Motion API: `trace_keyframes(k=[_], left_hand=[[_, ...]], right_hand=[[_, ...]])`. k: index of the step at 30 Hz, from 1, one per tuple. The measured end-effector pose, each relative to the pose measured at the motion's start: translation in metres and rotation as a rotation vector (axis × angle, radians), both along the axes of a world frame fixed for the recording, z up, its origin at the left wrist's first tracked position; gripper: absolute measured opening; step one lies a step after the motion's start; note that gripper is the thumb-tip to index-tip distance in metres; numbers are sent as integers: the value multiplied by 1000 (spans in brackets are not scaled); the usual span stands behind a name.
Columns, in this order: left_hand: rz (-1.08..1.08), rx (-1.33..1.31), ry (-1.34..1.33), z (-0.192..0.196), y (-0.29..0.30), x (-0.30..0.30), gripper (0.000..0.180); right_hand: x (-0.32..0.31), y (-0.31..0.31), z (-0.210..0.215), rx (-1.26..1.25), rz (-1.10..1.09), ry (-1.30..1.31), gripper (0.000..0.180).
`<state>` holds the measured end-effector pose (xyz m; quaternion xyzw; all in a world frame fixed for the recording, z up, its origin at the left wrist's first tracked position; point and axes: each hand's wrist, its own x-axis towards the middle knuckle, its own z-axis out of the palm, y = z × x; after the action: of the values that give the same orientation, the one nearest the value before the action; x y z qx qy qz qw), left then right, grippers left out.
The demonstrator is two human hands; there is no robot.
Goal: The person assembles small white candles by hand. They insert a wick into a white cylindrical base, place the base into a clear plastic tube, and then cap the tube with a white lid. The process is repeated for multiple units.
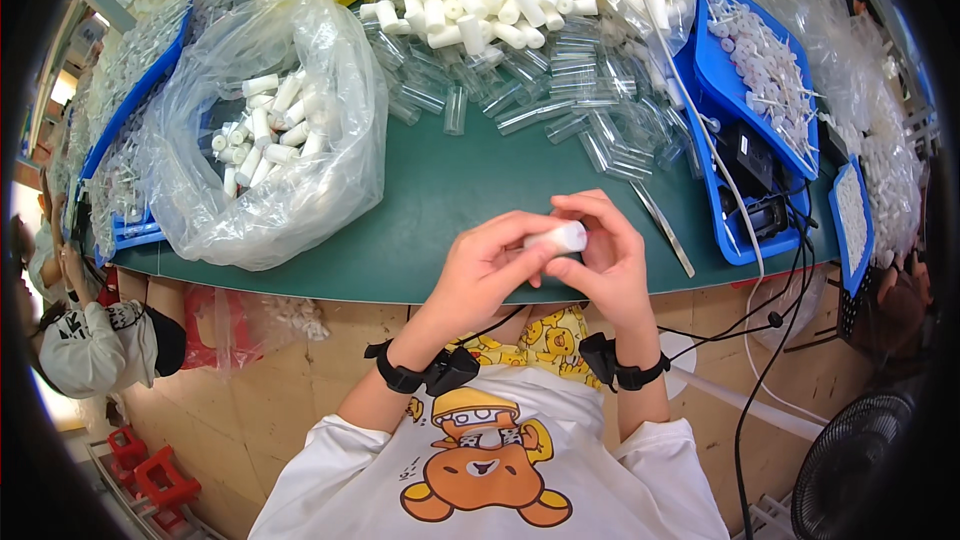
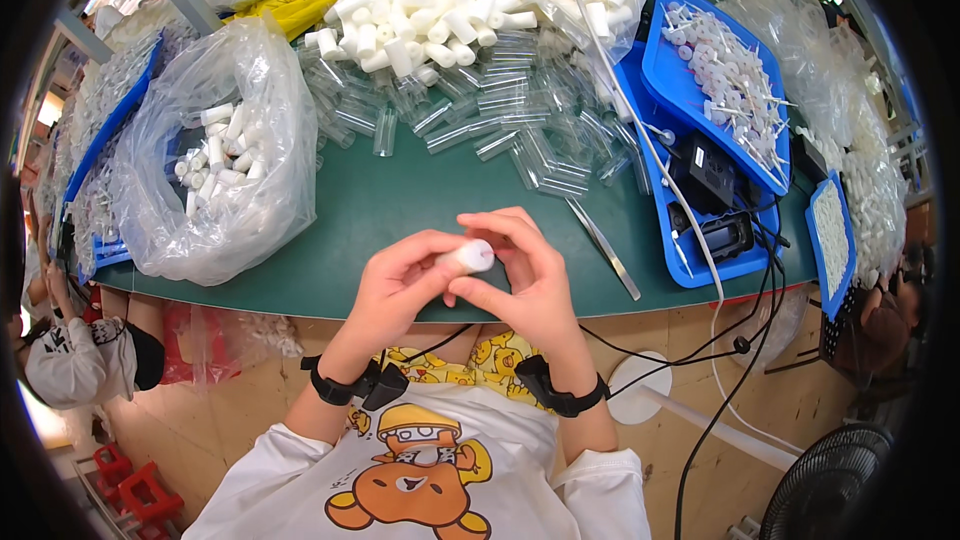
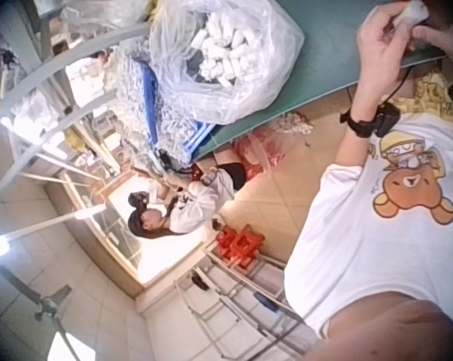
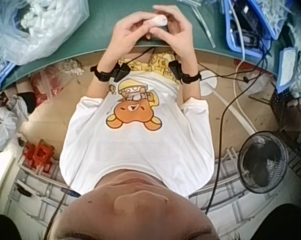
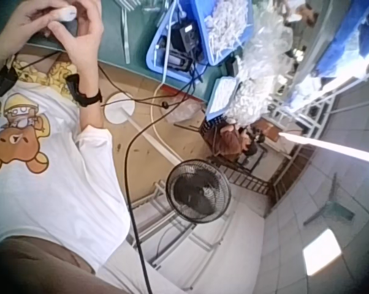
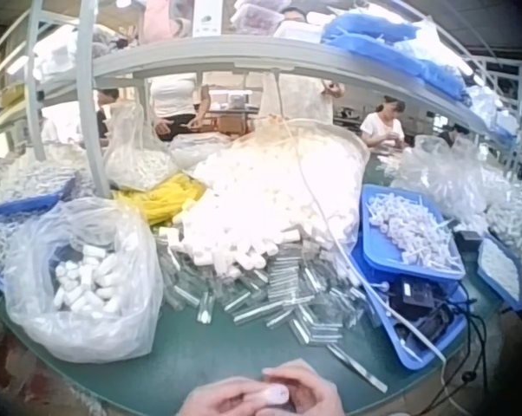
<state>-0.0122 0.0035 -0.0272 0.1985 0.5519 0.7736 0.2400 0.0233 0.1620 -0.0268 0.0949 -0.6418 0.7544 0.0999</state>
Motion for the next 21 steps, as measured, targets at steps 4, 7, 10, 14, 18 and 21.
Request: trace_keyframes(k=[4, 7, 10, 14, 18, 21], left_hand=[[-29, -5, -99, -3, -2, -2, 22], [-69, 72, -221, 1, -3, -7, 18], [-5, -76, -119, 10, -4, -15, 17], [238, -614, 316, 33, -9, -37, 28], [522, -1095, 845, 22, -5, -46, 41], [479, -1263, 939, 15, -1, -41, 48]], right_hand=[[8, -2, -1, 121, -123, -30, 38], [15, -5, -1, 161, -243, -42, 30], [24, -3, 1, 113, -306, -63, 28], [35, 10, 7, -64, -374, -137, 30], [41, 11, 13, -186, -324, -206, 32], [42, 14, 13, -142, -247, -145, 34]])
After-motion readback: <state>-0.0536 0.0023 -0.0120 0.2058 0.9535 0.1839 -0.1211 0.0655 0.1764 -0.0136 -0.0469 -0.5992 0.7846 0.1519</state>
